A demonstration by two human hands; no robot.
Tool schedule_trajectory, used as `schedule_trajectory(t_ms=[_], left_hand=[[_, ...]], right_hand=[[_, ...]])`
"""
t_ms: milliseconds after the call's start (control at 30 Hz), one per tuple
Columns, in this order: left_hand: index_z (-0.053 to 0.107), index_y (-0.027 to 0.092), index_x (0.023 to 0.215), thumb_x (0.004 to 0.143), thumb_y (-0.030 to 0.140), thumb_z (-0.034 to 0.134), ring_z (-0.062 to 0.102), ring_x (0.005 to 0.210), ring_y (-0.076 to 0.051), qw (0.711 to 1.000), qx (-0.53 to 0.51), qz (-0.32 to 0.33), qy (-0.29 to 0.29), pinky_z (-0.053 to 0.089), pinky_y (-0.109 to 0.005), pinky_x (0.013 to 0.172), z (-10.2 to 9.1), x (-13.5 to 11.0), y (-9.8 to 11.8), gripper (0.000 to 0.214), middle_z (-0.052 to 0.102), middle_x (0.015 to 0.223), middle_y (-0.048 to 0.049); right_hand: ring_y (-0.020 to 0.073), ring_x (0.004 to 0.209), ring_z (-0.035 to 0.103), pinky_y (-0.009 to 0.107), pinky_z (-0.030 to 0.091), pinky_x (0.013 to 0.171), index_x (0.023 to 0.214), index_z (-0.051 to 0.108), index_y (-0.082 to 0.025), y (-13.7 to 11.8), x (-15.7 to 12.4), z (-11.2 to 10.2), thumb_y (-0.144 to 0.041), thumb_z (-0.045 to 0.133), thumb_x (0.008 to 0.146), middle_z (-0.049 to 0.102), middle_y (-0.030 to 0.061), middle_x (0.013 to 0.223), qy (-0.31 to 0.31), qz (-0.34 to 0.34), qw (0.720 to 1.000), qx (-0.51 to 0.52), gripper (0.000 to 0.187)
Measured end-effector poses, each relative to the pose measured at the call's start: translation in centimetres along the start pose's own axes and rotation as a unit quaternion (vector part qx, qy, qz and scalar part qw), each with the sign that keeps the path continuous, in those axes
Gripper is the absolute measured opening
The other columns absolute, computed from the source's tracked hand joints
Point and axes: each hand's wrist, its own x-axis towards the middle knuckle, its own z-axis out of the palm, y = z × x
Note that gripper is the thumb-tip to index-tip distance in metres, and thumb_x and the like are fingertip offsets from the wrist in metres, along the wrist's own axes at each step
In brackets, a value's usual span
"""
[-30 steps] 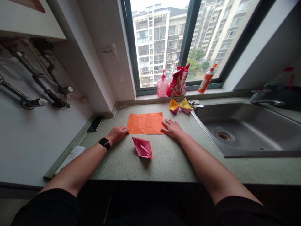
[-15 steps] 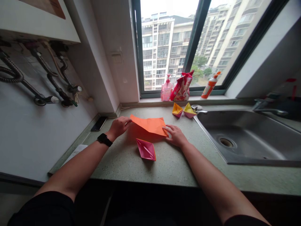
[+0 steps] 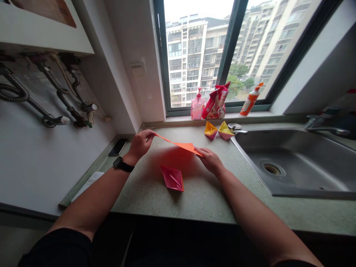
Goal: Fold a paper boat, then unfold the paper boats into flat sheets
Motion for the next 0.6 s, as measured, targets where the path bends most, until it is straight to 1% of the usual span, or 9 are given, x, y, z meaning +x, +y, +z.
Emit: schedule_trajectory(t_ms=[100, 167, 233, 300, 333, 400, 500, 533, 600], left_hand=[[0.075, 0.021, 0.105, 0.104, 0.036, 0.057, 0.076, 0.108, -0.023, 0.998, -0.047, -0.003, 0.051, 0.060, -0.035, 0.102, 0.0, 0.5, -0.3, 0.024, 0.080, 0.113, -0.0086], [0.071, 0.021, 0.114, 0.105, 0.039, 0.058, 0.072, 0.122, -0.023, 0.991, -0.098, -0.014, 0.090, 0.058, -0.036, 0.109, 0.3, 0.5, -0.6, 0.024, 0.075, 0.131, -0.0109], [0.059, 0.022, 0.137, 0.106, 0.042, 0.058, 0.067, 0.135, -0.025, 0.977, -0.144, -0.074, 0.139, 0.056, -0.038, 0.113, 1.0, -0.3, -1.0, 0.037, 0.060, 0.155, -0.0146], [0.034, 0.026, 0.160, 0.107, 0.045, 0.057, 0.064, 0.140, -0.026, 0.950, -0.188, -0.190, 0.160, 0.059, -0.038, 0.110, 2.1, -2.1, -1.0, 0.061, 0.041, 0.170, -0.0185], [0.028, 0.027, 0.164, 0.108, 0.047, 0.054, 0.064, 0.140, -0.026, 0.931, -0.222, -0.254, 0.136, 0.060, -0.037, 0.106, 2.8, -3.3, -0.9, 0.065, 0.040, 0.171, -0.0189], [0.036, 0.026, 0.161, 0.109, 0.054, 0.050, 0.070, 0.131, -0.026, 0.883, -0.320, -0.341, 0.035, 0.064, -0.036, 0.099, 4.3, -5.7, -0.4, 0.061, 0.056, 0.159, -0.0183], [0.063, 0.021, 0.138, 0.100, 0.058, 0.066, 0.078, 0.112, -0.028, 0.818, -0.435, -0.365, -0.092, 0.066, -0.037, 0.090, 6.4, -7.8, 0.5, 0.053, 0.076, 0.128, -0.0150], [0.069, 0.019, 0.128, 0.097, 0.057, 0.071, 0.079, 0.105, -0.027, 0.809, -0.445, -0.367, -0.113, 0.066, -0.037, 0.087, 6.9, -8.0, 0.7, 0.049, 0.079, 0.117, -0.0135], [0.074, 0.018, 0.111, 0.094, 0.053, 0.075, 0.079, 0.092, -0.026, 0.808, -0.438, -0.372, -0.132, 0.065, -0.036, 0.081, 7.7, -7.5, 0.7, 0.039, 0.081, 0.101, -0.0108]], right_hand=[[0.0288, 0.130, 0.067, 0.047, 0.055, 0.114, 0.155, 0.061, -0.025, -0.9, -0.1, -0.3, -0.034, 0.042, 0.111, 0.073, 0.0119, 0.143, 0.027, -0.046, 0.998, 0.039, 0.049], [0.0287, 0.133, 0.065, 0.047, 0.054, 0.115, 0.159, 0.056, -0.024, -1.7, -0.1, -0.2, -0.035, 0.042, 0.111, 0.070, 0.0125, 0.147, 0.046, -0.076, 0.995, 0.050, 0.051], [0.0296, 0.136, 0.063, 0.050, 0.053, 0.116, 0.164, 0.049, -0.025, -2.7, -0.1, 0.1, -0.033, 0.044, 0.111, 0.066, 0.0129, 0.152, 0.052, -0.098, 0.993, 0.043, 0.054], [0.0308, 0.135, 0.062, 0.053, 0.053, 0.116, 0.168, 0.042, -0.028, -3.8, 0.0, 0.8, -0.027, 0.046, 0.110, 0.063, 0.0131, 0.155, 0.045, -0.116, 0.992, 0.024, 0.059], [0.0312, 0.135, 0.062, 0.055, 0.053, 0.116, 0.169, 0.040, -0.028, -4.3, 0.0, 1.2, -0.024, 0.046, 0.109, 0.062, 0.0133, 0.156, 0.037, -0.126, 0.991, 0.013, 0.061], [0.0314, 0.134, 0.063, 0.056, 0.053, 0.116, 0.168, 0.042, -0.028, -5.1, 0.1, 1.9, -0.021, 0.047, 0.107, 0.061, 0.0138, 0.157, 0.026, -0.145, 0.989, 0.000, 0.061], [0.0305, 0.135, 0.063, 0.055, 0.054, 0.115, 0.165, 0.047, -0.030, -6.0, 0.2, 2.4, -0.023, 0.049, 0.108, 0.061, 0.0129, 0.157, 0.016, -0.163, 0.986, 0.000, 0.057], [0.0300, 0.135, 0.063, 0.054, 0.054, 0.115, 0.164, 0.049, -0.031, -6.2, 0.1, 2.4, -0.024, 0.050, 0.108, 0.061, 0.0121, 0.157, 0.013, -0.168, 0.986, 0.003, 0.056], [0.0288, 0.134, 0.064, 0.053, 0.054, 0.115, 0.161, 0.053, -0.034, -6.4, 0.0, 2.3, -0.023, 0.052, 0.108, 0.062, 0.0102, 0.157, 0.003, -0.175, 0.985, 0.009, 0.053]])
